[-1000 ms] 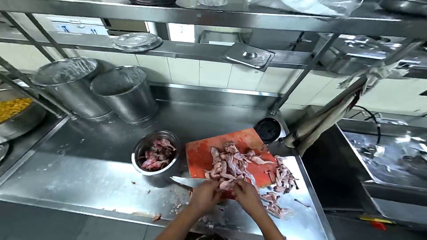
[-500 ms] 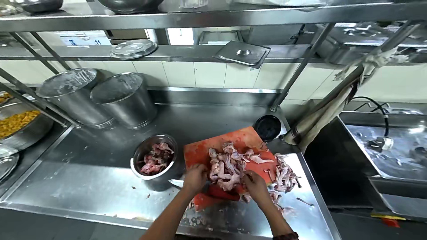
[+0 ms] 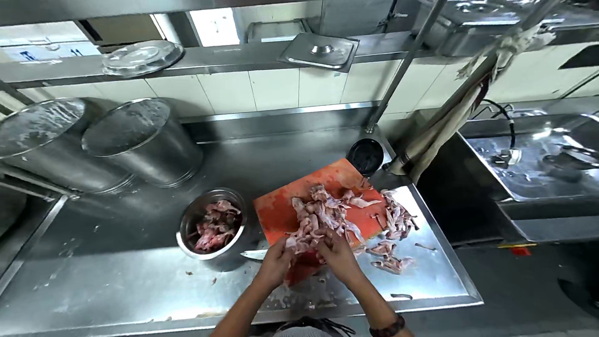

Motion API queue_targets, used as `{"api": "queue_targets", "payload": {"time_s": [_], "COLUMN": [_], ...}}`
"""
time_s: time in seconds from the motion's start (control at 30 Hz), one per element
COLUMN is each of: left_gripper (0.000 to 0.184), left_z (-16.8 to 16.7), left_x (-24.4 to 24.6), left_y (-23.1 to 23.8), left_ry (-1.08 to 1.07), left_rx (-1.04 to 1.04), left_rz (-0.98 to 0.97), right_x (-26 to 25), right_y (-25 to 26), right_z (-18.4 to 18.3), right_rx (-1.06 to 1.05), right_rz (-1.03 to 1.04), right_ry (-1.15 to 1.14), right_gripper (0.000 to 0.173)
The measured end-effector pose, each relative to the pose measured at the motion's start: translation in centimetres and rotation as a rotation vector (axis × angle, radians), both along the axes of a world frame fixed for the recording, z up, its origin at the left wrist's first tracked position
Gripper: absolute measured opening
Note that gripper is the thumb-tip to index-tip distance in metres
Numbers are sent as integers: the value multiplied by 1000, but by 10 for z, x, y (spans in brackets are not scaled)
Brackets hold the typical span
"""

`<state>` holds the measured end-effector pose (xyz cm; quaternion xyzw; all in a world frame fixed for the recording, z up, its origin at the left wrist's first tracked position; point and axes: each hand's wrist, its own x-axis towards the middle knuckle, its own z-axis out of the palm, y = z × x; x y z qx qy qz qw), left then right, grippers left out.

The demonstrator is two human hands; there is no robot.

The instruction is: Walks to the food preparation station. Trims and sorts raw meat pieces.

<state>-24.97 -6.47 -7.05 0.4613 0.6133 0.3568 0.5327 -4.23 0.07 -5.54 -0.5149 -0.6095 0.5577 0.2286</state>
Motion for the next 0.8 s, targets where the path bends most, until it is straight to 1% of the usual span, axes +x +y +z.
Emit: {"api": "queue_targets", "payload": {"time_s": [0.07, 0.1, 0.17, 0.23, 0.3, 0.37, 0.43, 0.5, 0.6, 0.67, 0.73, 0.8], "left_gripper": [30, 30, 30, 30, 31, 35, 36, 34, 31, 36, 39, 36], "left_z": [0, -1, -2, -1, 1, 6, 12, 14, 15, 14, 9, 4], "left_x": [-13, -19, -28, -31, -32, -32, -33, -36, -38, -35, -31, -26], "left_y": [-9, -13, -19, -23, -24, -24, -24, -24, -26, -25, -22, -18], "left_ry": [-60, -56, -41, -31, -54, -175, -307, -396, -461, -367, -125, 127], "left_rx": [-42, -42, -31, -36, -49, -96, -150, -170, -185, -146, -79, -11], "left_rz": [107, 110, 53, -20, -57, -39, -16, 1, 4, -40, -121, -182], "right_x": [-7, -11, -22, -33, -42, -48, -47, -42, -34, -33, -33, -35], "right_y": [-10, -16, -23, -25, -24, -24, -27, -31, -36, -37, -36, -36], "right_z": [-7, -6, 2, 10, 14, 14, 13, 8, -4, -6, -2, 2], "right_rx": [164, 218, 294, 332, 359, 353, 334, 313, 235, 157, 111, 94], "right_rz": [48, 52, 61, 124, 240, 318, 335, 314, 193, 112, 84, 66], "right_ry": [-147, -157, -124, -143, -248, -375, -440, -437, -233, -89, -35, 3], "right_gripper": [34, 33, 35, 36, 35, 33, 31, 29, 28, 24, 22, 22]}}
